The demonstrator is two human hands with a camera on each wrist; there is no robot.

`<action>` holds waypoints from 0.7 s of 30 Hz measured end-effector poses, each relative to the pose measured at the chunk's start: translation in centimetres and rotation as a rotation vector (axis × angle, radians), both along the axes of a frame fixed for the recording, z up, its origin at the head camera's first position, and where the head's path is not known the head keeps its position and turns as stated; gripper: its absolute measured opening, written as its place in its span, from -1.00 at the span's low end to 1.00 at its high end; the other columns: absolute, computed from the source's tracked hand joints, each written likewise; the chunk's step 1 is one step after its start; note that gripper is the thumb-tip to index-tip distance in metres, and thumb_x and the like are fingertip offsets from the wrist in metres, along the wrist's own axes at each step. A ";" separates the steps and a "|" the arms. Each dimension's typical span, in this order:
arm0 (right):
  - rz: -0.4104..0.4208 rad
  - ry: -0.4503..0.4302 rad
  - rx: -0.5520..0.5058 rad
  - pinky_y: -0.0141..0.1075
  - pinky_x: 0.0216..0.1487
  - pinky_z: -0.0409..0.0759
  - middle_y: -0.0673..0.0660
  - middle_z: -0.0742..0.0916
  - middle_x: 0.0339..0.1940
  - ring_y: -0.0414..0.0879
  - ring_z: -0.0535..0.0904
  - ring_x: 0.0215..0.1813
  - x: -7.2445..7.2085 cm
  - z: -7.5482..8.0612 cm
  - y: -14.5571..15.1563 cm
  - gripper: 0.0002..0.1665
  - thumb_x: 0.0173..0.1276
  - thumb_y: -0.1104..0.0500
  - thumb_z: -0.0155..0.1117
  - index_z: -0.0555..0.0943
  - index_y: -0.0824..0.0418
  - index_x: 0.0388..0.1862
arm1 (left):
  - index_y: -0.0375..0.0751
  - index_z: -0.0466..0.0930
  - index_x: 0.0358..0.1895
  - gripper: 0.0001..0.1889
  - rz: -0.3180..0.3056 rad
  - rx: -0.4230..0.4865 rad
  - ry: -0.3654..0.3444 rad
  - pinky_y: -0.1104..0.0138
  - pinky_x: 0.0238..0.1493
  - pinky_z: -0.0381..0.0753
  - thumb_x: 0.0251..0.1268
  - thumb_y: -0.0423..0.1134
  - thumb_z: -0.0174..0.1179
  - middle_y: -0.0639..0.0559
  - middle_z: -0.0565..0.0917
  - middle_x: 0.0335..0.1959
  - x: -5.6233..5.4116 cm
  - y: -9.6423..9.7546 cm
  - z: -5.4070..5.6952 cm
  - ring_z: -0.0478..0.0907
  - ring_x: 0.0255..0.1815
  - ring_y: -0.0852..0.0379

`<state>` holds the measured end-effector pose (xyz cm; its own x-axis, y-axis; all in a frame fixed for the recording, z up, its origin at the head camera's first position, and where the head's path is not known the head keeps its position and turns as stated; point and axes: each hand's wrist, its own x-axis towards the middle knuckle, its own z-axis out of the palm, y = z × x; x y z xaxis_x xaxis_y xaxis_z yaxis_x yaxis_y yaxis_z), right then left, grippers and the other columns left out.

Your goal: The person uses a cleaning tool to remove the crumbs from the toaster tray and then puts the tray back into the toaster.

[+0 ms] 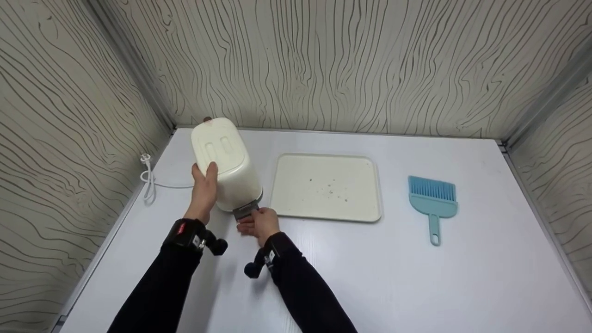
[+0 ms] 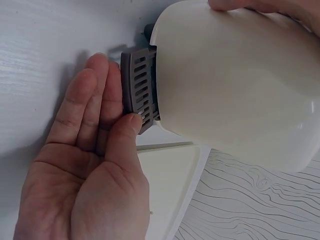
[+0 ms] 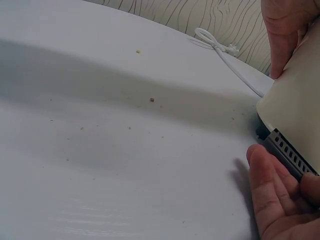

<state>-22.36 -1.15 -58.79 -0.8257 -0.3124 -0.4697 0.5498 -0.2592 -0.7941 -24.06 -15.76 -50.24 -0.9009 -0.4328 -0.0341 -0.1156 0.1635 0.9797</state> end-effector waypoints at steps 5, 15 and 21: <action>0.001 0.007 0.015 -0.20 -0.22 0.82 0.51 0.75 -0.11 0.03 0.79 -0.33 -0.1 0.3 -0.1 -0.67 0.68 0.33 -0.17 0.40 0.60 0.14 | -0.36 -0.28 0.61 -0.21 0.002 0.003 -0.014 0.11 0.66 0.05 0.63 0.00 -0.12 -0.38 0.02 0.61 0.0 0.1 0.0 0.01 0.63 -0.16; -0.012 -0.005 0.049 -0.17 -0.21 0.83 0.48 0.76 -0.13 0.02 0.79 -0.35 -0.3 0.5 -0.5 -0.67 0.67 0.32 -0.13 0.44 0.57 0.15 | -0.38 -0.22 0.59 -0.25 0.013 -0.009 0.006 0.11 0.65 0.08 0.62 -0.03 -0.11 -0.40 0.09 0.57 -0.1 0.0 -0.2 0.08 0.60 -0.18; -0.035 -0.002 0.065 -0.19 -0.29 0.83 0.39 0.78 -0.28 -0.01 0.77 -0.44 -0.4 0.6 -0.7 -0.71 0.64 0.34 -0.14 0.43 0.56 0.11 | -0.38 -0.32 0.61 -0.19 -0.005 -0.008 -0.027 0.09 0.66 0.02 0.62 0.03 -0.14 -0.40 -0.04 0.62 0.0 0.0 -0.1 -0.03 0.64 -0.19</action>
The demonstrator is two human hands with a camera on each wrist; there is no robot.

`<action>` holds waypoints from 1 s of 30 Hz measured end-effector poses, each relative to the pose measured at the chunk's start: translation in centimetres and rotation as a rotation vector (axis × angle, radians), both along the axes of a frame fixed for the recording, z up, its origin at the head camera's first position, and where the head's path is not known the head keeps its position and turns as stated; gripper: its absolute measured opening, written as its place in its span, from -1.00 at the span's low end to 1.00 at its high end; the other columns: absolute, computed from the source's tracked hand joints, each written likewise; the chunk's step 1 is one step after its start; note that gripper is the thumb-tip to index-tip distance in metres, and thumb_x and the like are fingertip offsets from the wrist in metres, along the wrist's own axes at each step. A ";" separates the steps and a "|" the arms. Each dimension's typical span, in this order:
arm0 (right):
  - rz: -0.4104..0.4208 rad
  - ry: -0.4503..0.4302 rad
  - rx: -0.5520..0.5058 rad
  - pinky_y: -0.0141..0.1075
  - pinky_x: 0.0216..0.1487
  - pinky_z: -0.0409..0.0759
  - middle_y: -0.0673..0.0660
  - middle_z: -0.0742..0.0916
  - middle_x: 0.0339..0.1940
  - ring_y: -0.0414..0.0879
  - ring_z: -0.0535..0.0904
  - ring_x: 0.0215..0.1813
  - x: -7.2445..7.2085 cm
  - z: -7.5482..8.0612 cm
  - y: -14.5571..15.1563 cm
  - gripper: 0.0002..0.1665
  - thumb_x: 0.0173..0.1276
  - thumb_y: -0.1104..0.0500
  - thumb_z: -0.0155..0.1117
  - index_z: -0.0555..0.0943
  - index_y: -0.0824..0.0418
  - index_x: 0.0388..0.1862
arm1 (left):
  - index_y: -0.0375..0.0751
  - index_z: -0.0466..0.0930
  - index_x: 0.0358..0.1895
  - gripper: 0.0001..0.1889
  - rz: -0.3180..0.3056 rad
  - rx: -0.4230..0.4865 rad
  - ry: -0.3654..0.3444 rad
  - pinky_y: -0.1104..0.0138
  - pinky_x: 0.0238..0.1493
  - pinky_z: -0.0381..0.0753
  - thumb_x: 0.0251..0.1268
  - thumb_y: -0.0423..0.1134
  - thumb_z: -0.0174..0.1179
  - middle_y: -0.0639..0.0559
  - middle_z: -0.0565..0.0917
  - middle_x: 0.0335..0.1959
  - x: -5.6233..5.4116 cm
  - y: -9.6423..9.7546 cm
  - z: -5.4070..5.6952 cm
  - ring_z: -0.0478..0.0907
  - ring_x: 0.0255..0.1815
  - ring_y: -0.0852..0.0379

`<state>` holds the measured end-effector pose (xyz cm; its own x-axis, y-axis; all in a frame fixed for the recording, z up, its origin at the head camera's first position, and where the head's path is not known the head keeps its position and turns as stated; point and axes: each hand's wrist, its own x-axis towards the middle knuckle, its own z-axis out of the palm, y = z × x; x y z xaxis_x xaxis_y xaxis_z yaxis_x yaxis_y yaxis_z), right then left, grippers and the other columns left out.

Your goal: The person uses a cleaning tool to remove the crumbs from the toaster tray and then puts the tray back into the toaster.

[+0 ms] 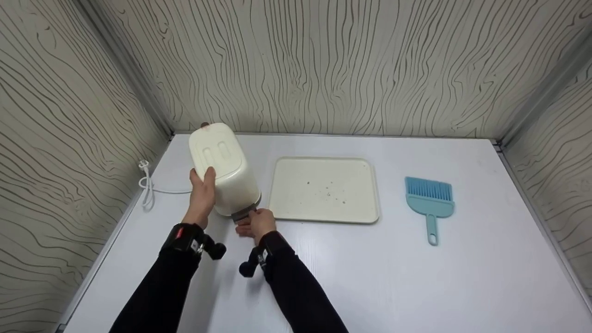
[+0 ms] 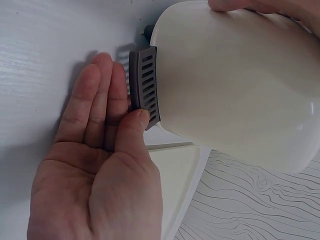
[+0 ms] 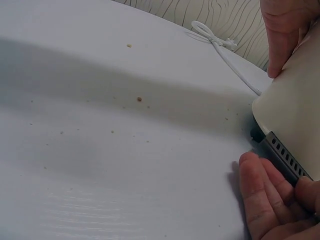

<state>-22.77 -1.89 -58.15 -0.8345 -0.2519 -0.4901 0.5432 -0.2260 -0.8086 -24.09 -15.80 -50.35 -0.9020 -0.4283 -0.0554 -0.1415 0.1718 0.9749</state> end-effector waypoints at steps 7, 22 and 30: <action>-0.009 -0.001 0.005 -0.20 -0.34 0.82 0.40 0.78 -0.31 -0.02 0.76 -0.48 0.1 -0.1 -0.2 -0.71 0.64 0.35 -0.15 0.43 0.57 0.09 | -0.34 -0.30 0.62 -0.19 0.001 -0.012 -0.024 0.11 0.65 0.05 0.63 0.06 -0.16 -0.37 -0.03 0.63 0.1 -0.1 0.0 -0.01 0.64 -0.16; -0.018 -0.015 0.076 -0.20 -0.35 0.82 0.38 0.78 -0.30 -0.03 0.76 -0.50 -0.3 0.0 -0.4 -0.72 0.67 0.31 -0.18 0.43 0.50 0.06 | -0.29 -0.26 0.62 -0.22 -0.002 0.000 -0.015 0.10 0.64 0.08 0.63 0.05 -0.14 -0.34 0.03 0.61 0.0 0.1 0.2 0.04 0.62 -0.14; 0.014 -0.010 0.079 -0.18 -0.27 0.83 0.34 0.78 -0.33 -0.01 0.78 -0.45 -0.1 0.0 -0.4 -0.71 0.67 0.29 -0.19 0.44 0.49 0.06 | -0.31 -0.27 0.62 -0.22 -0.012 0.014 0.000 0.12 0.64 0.07 0.63 0.04 -0.14 -0.33 0.03 0.61 0.1 -0.2 0.1 0.03 0.63 -0.12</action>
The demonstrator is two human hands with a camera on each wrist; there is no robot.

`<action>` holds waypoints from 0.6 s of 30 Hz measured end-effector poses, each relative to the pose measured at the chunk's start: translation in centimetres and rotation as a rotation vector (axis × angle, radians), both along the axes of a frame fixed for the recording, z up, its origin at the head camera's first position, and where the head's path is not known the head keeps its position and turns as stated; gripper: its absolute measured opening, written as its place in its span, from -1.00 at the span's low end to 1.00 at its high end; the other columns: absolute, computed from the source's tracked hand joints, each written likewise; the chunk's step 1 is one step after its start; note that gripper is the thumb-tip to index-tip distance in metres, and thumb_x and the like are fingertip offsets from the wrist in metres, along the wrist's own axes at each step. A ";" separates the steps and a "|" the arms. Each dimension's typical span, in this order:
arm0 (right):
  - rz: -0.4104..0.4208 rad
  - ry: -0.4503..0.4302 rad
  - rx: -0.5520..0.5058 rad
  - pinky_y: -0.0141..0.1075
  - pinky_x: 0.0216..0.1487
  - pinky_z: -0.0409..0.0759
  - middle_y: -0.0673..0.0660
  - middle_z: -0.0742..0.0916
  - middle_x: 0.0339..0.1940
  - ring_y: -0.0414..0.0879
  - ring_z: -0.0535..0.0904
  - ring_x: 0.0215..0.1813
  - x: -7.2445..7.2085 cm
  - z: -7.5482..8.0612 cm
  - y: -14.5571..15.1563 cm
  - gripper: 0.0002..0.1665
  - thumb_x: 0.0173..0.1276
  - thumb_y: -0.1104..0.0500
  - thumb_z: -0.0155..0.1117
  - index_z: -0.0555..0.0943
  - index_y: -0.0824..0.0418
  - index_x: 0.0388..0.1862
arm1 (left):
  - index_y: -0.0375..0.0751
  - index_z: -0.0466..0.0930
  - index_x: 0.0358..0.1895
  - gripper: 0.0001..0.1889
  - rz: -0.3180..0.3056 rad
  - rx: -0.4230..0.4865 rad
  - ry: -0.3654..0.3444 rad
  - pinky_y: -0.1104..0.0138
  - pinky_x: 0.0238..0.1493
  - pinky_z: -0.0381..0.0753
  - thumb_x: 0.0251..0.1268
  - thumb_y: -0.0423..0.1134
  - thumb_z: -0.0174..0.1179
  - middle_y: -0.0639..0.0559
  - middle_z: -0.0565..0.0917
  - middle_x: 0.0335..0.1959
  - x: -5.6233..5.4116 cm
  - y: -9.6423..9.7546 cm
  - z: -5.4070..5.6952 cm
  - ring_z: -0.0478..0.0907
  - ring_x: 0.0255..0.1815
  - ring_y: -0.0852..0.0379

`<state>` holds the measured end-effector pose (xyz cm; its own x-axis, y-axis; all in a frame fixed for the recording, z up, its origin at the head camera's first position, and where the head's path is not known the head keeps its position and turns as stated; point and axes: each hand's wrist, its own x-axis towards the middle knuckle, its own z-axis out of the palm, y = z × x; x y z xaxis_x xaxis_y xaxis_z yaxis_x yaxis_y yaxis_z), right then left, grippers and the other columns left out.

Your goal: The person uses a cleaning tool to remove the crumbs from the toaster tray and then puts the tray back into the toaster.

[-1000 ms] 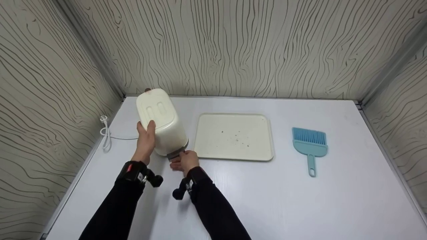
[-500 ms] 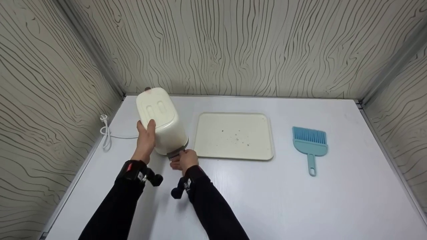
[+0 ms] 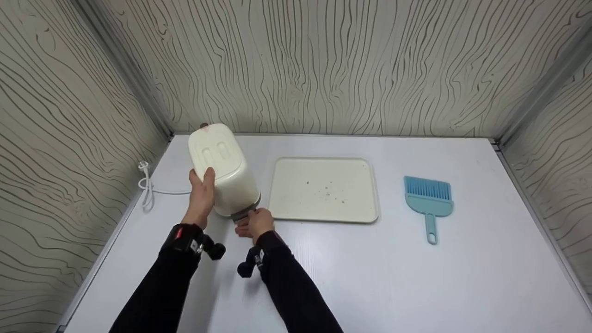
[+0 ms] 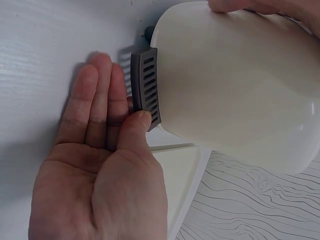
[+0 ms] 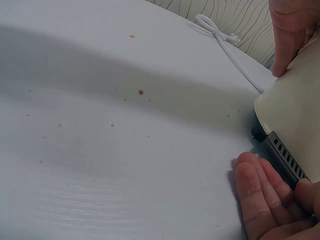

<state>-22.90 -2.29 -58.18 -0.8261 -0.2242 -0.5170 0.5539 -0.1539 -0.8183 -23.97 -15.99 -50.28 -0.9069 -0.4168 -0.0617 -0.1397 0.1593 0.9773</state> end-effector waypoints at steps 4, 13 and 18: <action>0.026 0.013 -0.014 -0.16 -0.24 0.84 0.35 0.77 -0.36 0.01 0.78 -0.43 0.1 0.1 0.5 -0.67 0.63 0.32 -0.18 0.44 0.56 0.09 | -0.33 -0.30 0.62 -0.20 -0.007 0.005 -0.001 0.13 0.65 0.05 0.62 0.05 -0.14 -0.35 0.00 0.62 0.0 0.0 0.0 -0.01 0.64 -0.12; 0.075 0.334 0.376 -0.38 -0.62 0.61 0.25 0.73 -0.55 -0.14 0.60 -0.65 0.4 0.6 1.4 -0.73 0.47 0.37 -0.07 0.47 0.47 0.05 | -0.28 -0.28 0.62 -0.22 -0.004 0.010 -0.025 0.13 0.65 0.05 0.62 0.06 -0.17 -0.32 0.06 0.60 0.0 -0.2 0.1 0.05 0.62 -0.10; 0.064 0.639 0.667 -0.29 -0.39 0.52 0.13 0.68 -0.44 -0.08 0.56 -0.41 -0.1 1.3 1.8 -0.77 0.39 0.38 0.10 0.54 0.34 0.00 | -0.28 -0.34 0.63 -0.19 -0.016 0.007 -0.050 0.13 0.67 -0.02 0.62 0.09 -0.18 -0.31 -0.03 0.64 0.0 -0.2 0.1 -0.03 0.65 -0.11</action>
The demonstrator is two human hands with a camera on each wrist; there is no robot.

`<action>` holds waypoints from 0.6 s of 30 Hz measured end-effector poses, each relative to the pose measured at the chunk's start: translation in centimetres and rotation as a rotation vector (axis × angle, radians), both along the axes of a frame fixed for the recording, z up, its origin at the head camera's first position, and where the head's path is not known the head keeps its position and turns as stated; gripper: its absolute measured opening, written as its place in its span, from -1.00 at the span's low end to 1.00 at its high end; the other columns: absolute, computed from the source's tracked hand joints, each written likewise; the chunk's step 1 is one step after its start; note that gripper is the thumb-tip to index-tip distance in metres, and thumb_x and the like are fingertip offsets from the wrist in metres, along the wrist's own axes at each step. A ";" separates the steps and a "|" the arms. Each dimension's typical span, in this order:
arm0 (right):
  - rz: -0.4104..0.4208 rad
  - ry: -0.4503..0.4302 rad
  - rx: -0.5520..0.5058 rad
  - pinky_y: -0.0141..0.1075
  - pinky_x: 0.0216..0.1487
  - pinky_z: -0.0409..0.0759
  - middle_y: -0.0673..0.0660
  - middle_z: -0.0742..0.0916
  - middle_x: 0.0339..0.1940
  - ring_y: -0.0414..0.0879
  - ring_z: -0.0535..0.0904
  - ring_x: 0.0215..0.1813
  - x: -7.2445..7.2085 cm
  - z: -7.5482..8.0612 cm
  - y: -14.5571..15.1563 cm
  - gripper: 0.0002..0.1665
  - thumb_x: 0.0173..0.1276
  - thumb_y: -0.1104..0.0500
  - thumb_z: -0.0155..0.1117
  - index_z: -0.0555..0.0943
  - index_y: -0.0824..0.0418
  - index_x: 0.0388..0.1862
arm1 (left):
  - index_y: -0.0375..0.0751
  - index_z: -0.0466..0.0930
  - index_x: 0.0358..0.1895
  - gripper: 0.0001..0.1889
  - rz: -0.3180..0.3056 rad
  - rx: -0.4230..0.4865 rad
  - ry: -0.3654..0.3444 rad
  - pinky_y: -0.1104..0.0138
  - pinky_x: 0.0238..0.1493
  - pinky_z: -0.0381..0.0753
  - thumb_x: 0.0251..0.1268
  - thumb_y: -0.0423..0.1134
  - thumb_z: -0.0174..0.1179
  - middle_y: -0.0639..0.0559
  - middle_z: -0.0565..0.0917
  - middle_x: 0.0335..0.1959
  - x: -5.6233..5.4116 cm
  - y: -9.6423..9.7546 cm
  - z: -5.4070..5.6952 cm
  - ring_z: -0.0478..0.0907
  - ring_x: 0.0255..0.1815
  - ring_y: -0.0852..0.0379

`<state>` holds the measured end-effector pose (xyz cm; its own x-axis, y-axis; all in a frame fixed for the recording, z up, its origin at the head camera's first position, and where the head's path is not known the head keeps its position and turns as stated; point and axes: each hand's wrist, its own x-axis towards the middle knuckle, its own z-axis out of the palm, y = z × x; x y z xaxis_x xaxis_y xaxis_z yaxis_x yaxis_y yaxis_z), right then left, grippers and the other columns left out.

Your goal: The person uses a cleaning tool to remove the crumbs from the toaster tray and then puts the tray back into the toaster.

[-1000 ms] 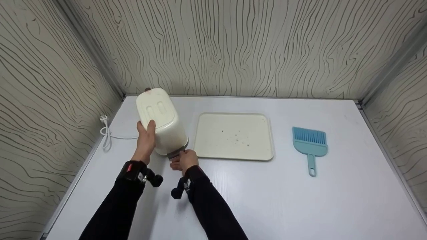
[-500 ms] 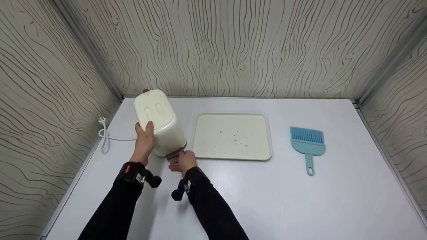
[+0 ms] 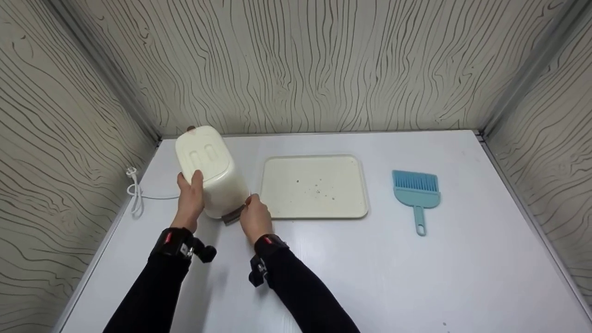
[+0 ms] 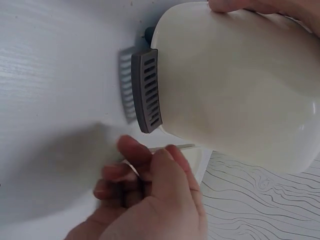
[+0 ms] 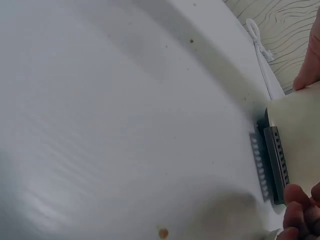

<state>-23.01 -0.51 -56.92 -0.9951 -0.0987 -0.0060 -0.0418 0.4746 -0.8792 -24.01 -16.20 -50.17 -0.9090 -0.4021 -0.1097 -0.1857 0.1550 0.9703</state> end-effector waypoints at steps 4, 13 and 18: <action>0.070 0.202 0.169 -0.03 0.03 0.66 0.28 0.67 -0.07 0.15 0.59 -0.01 -0.7 0.1 0.0 -0.57 0.29 0.41 0.26 0.53 0.41 0.15 | -0.30 -0.33 0.63 -0.20 -0.002 -0.013 0.004 0.11 0.67 -0.01 0.63 0.07 -0.18 -0.33 -0.02 0.64 0.0 -0.3 -0.1 -0.01 0.65 -0.14; 0.210 0.111 0.325 0.21 0.55 0.28 0.45 0.43 0.48 0.44 0.24 0.53 -1.3 -0.9 0.7 -0.10 0.29 0.24 0.45 0.26 0.36 0.54 | -0.21 -0.43 0.64 -0.17 -0.031 -0.003 -0.023 0.08 0.66 0.03 0.63 0.11 -0.22 -0.29 -0.01 0.64 0.1 -0.2 0.0 0.01 0.64 -0.10; 0.205 0.024 0.298 0.23 0.53 0.31 0.50 0.31 0.54 0.46 0.23 0.53 -1.5 -1.1 0.7 -0.05 0.31 0.22 0.45 0.21 0.30 0.59 | -0.18 -0.40 0.64 -0.19 -0.030 -0.016 -0.034 0.06 0.64 0.08 0.63 0.13 -0.23 -0.28 0.04 0.62 0.0 -0.2 0.0 0.06 0.62 -0.11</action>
<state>-24.46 0.20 -57.97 -0.9550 -0.2935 -0.0418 -0.1812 0.6894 -0.7013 -24.00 -16.38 -50.21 -0.9167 -0.3762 -0.1349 -0.2137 0.1762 0.9609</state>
